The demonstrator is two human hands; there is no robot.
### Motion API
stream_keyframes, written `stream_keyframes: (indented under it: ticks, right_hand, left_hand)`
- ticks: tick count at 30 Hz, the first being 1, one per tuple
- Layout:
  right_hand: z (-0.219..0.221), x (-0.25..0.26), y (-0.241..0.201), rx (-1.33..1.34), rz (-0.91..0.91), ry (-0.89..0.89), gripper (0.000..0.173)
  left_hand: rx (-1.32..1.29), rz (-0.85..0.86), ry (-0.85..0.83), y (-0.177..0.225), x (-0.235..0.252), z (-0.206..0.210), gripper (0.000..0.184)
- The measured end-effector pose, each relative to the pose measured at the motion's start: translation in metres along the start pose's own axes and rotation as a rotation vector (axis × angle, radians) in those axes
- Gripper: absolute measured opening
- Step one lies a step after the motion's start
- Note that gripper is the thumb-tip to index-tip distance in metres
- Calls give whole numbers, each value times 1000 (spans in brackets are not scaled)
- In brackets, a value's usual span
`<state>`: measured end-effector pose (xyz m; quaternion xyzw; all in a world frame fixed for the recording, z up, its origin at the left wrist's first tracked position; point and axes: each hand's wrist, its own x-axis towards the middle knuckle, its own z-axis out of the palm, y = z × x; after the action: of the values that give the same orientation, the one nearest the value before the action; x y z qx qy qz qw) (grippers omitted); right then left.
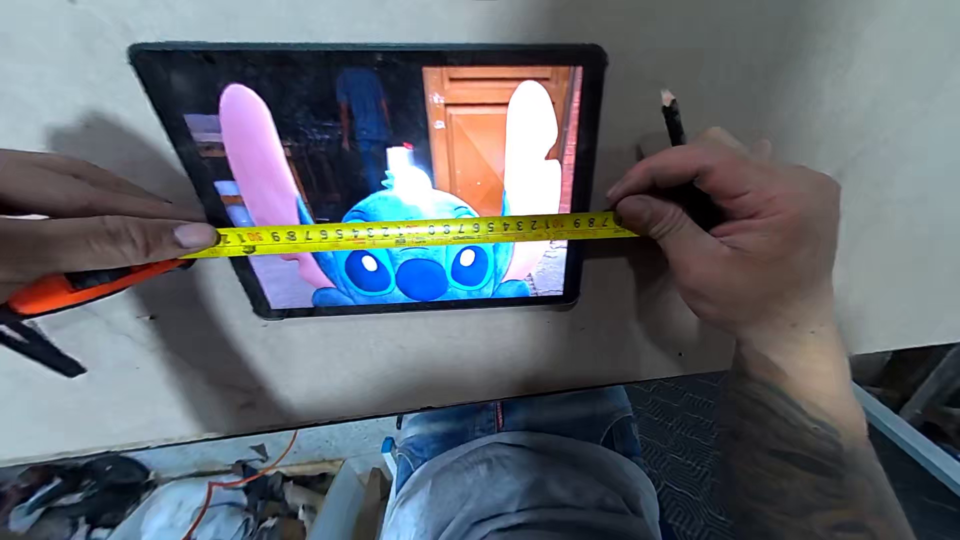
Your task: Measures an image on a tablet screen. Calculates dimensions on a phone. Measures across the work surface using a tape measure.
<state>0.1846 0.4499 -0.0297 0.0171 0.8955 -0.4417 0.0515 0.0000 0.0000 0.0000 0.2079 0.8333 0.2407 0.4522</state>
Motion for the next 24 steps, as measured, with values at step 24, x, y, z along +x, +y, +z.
stream_keyframes:
  ticks: [24]
  right_hand:
    - [3, -3, 8, 102, 31, 3, 16]
  left_hand:
    - [-53, -370, -100, 46, 1, -12, 21]
